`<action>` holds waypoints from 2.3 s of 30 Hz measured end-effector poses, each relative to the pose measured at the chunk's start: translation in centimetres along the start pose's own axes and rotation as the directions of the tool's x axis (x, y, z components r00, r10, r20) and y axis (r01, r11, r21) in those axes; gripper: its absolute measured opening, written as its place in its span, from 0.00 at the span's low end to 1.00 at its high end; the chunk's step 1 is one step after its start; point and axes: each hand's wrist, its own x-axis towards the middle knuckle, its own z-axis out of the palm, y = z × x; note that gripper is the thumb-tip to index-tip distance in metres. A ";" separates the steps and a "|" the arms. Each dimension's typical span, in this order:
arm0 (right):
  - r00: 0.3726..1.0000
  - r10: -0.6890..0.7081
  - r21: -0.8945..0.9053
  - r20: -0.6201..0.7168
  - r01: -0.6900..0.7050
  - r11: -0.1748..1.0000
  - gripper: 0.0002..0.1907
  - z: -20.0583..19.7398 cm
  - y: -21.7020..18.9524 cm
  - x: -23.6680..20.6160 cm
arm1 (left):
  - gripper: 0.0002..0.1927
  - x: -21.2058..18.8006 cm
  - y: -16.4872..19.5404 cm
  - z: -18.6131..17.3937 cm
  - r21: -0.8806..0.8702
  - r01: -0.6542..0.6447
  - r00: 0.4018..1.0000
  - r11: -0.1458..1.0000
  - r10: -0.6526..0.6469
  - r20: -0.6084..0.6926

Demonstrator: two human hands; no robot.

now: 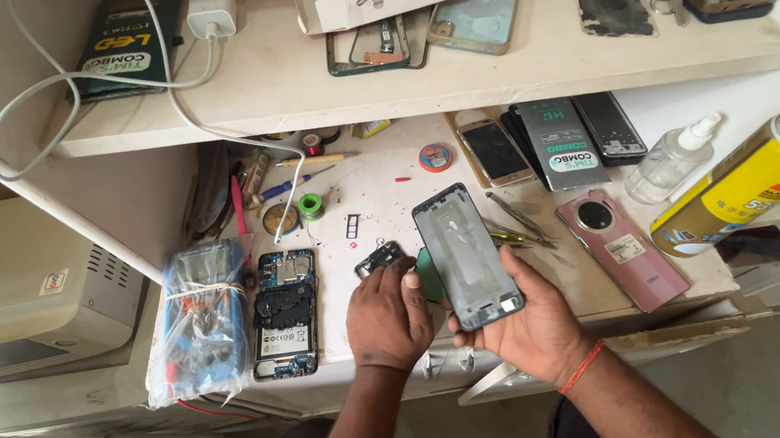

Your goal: The person removes the screen assembly from a smartphone, then uses a metal spudger to pry and separate the screen from the phone frame. The person works at a bench with tools and spare parts visible.

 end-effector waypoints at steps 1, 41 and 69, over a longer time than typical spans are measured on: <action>1.000 0.001 0.008 -0.004 -0.001 1.000 0.35 0.1 0.1 0.0 | 0.19 0.0 -0.1 -0.1 -0.022 0.008 1.000 1.000 -0.008 -0.006; 0.840 -0.338 -0.765 0.424 0.132 -0.630 0.27 -1.6 -2.2 -4.8 | 0.19 0.5 -4.5 2.1 -0.656 0.294 0.874 0.695 -0.473 -0.109; 0.346 -0.823 -0.857 0.451 -0.089 -0.507 0.15 -5.7 -5.6 -4.8 | 0.19 1.3 -3.0 1.7 -0.396 0.383 0.889 0.835 -0.450 -0.090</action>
